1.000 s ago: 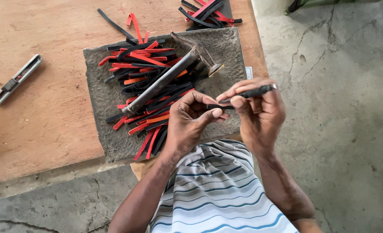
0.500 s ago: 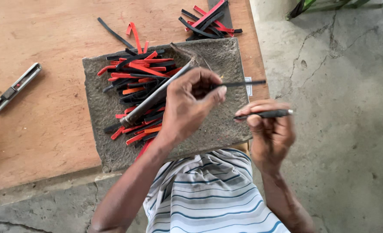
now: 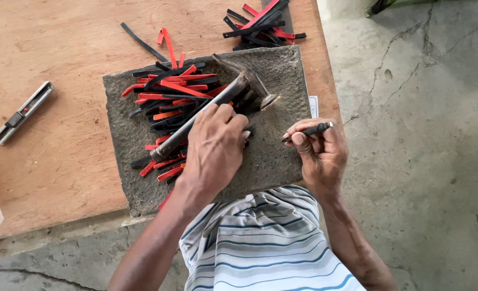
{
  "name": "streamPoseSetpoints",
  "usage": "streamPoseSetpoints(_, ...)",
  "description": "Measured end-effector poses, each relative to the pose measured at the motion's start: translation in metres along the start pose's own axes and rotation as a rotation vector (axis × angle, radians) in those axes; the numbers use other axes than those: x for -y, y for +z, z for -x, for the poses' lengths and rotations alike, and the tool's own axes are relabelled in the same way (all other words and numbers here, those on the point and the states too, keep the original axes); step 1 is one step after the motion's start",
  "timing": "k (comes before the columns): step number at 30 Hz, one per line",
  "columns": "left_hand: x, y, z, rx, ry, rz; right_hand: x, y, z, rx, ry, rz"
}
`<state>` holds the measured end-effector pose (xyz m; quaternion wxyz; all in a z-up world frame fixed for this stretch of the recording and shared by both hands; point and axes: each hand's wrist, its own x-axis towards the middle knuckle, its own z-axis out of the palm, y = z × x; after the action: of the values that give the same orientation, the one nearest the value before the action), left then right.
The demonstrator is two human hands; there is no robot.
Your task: The person repeatedly hammers small red and black rubber strips on a stone slab using a hammer. The person holds each strip with one hand and strikes it with the hammer in the other hand, then places the strip back into a pile. The process is repeated continuously throughout the clip.
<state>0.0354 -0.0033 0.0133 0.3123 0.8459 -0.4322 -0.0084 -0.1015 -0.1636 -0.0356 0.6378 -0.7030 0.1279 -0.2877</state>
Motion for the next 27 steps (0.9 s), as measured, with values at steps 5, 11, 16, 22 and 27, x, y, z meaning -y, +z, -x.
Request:
streamPoseSetpoints(5, -0.001, 0.017, 0.007, -0.022, 0.058, -0.118, 0.003, -0.001, 0.004, -0.007, -0.004, -0.003)
streamPoseSetpoints(11, 0.004, 0.027, 0.009, -0.028, 0.151, -0.158, 0.005, -0.004, 0.006, -0.029, -0.052, -0.071)
streamPoseSetpoints(16, -0.028, 0.049, -0.009, 0.000, 0.203, -0.125, 0.017, -0.023, 0.002, -0.095, -0.196, -0.079)
streamPoseSetpoints(22, -0.031, 0.041, -0.004, 0.090, 0.117, 0.071, 0.023, -0.047, -0.003, -0.187, -0.216, -0.044)
streamPoseSetpoints(27, 0.000, 0.028, 0.015, 0.105, 0.114, 0.016, 0.015, -0.039, -0.002, -0.178, -0.118, -0.051)
